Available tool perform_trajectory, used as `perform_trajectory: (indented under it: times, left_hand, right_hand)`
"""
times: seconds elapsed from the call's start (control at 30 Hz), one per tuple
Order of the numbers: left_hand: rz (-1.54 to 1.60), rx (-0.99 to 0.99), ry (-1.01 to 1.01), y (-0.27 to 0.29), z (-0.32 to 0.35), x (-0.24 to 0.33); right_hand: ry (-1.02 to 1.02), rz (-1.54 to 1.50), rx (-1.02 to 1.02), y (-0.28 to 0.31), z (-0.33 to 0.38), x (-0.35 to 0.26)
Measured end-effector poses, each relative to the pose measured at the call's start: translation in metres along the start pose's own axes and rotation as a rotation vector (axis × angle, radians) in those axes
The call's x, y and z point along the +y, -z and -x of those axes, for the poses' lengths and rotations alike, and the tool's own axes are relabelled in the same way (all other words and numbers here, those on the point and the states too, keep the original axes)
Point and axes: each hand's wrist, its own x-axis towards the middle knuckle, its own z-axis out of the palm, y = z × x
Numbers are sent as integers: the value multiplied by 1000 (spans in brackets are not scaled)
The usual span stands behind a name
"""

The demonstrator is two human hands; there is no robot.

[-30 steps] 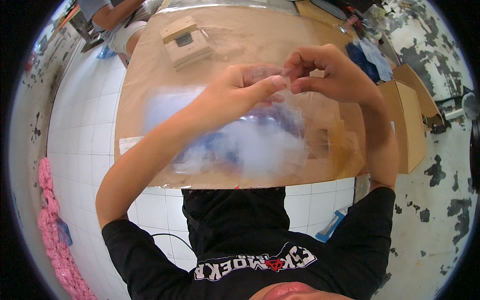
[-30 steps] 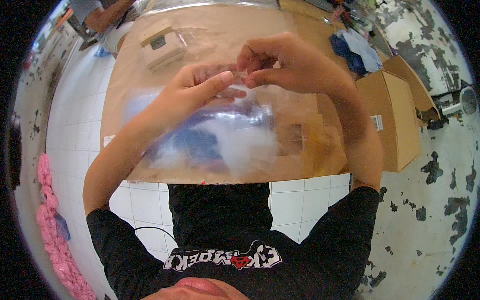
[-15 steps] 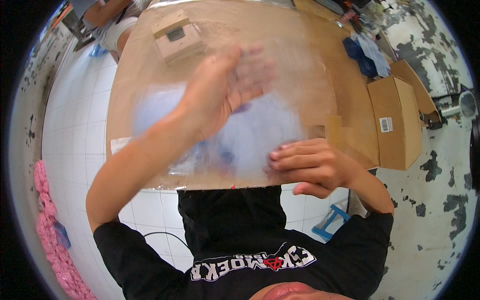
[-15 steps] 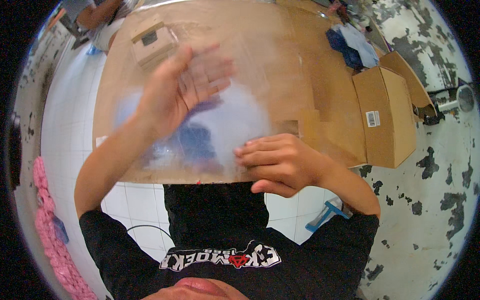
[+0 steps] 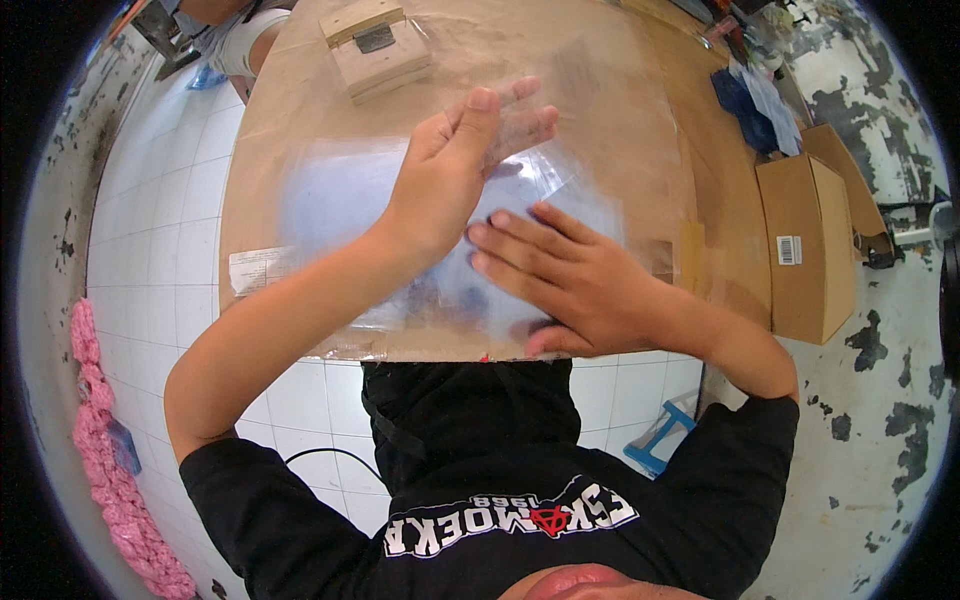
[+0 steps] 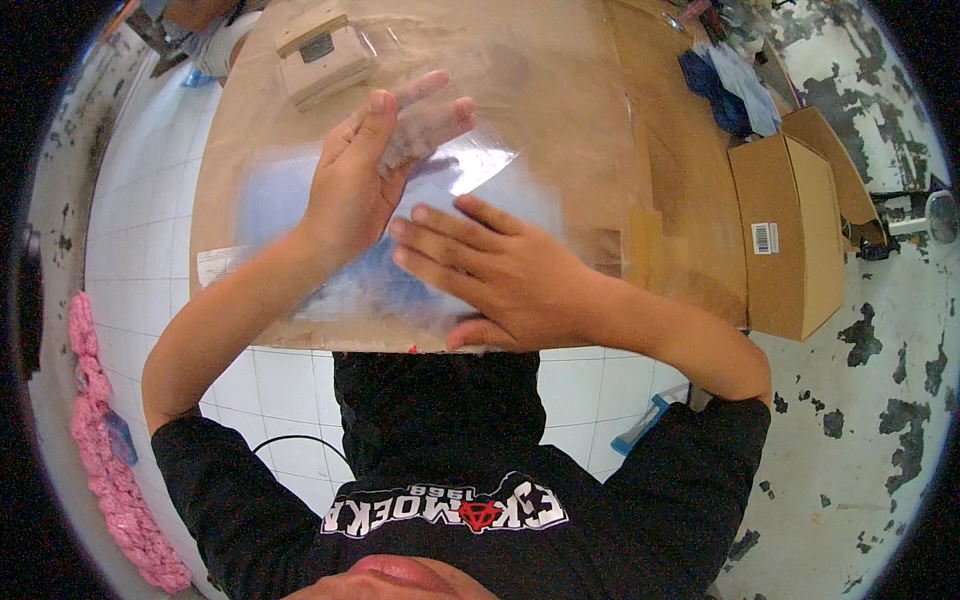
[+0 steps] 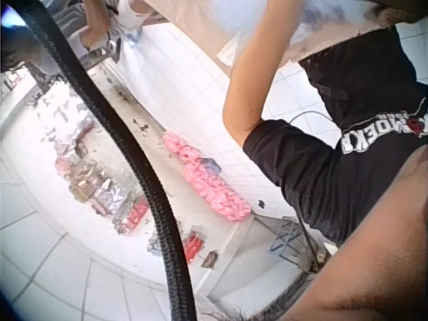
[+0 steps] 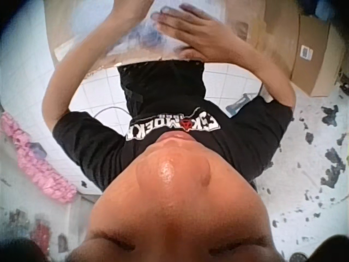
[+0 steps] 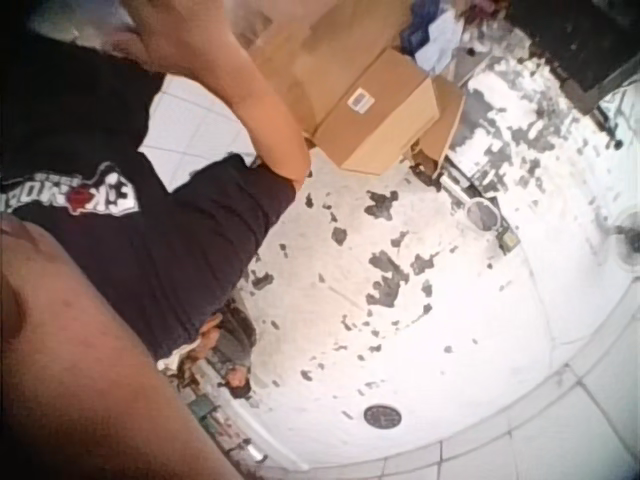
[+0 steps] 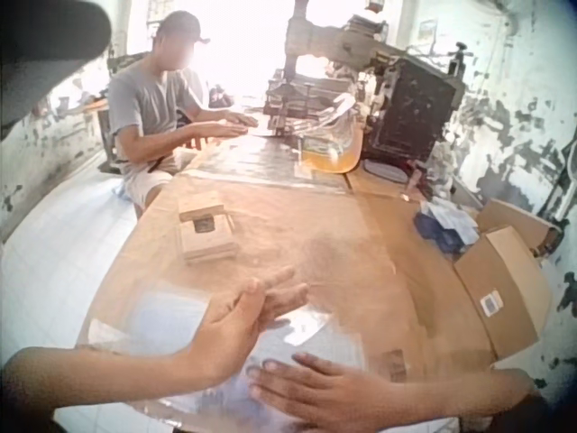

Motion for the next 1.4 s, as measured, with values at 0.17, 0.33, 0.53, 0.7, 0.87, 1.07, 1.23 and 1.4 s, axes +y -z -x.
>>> perform_trajectory:
  times: [0.17, 0.33, 0.53, 0.7, 0.87, 1.07, 1.23, 1.4]
  left_hand:
    - [-97, -33, -32, 1, 3, -5]
    - [75, 55, -42, -6, 9, 9]
    - [103, 64, -9, -8, 8, 20]
    - [67, -182, 273, -7, 9, 21]
    - [3, -255, 325, -10, 19, 14]
    - [-28, -198, 313, -4, 17, 23]
    - [-78, -133, 183, -10, 20, 17]
    - [1, -138, 286, -14, 24, 13]
  right_hand:
    - [-22, -53, -19, -3, 11, -3]
    - [0, -90, 196, -5, -7, 23]
    - [69, -203, 660, 12, 8, 34]
    - [-110, 178, 795, 60, -8, 37]
    - [-249, -104, 646, 51, -27, 31]
    - [-264, -275, 691, 44, -19, 55]
    - [-279, -179, 755, 37, -24, 41]
    - [-218, -43, 743, 25, -23, 42]
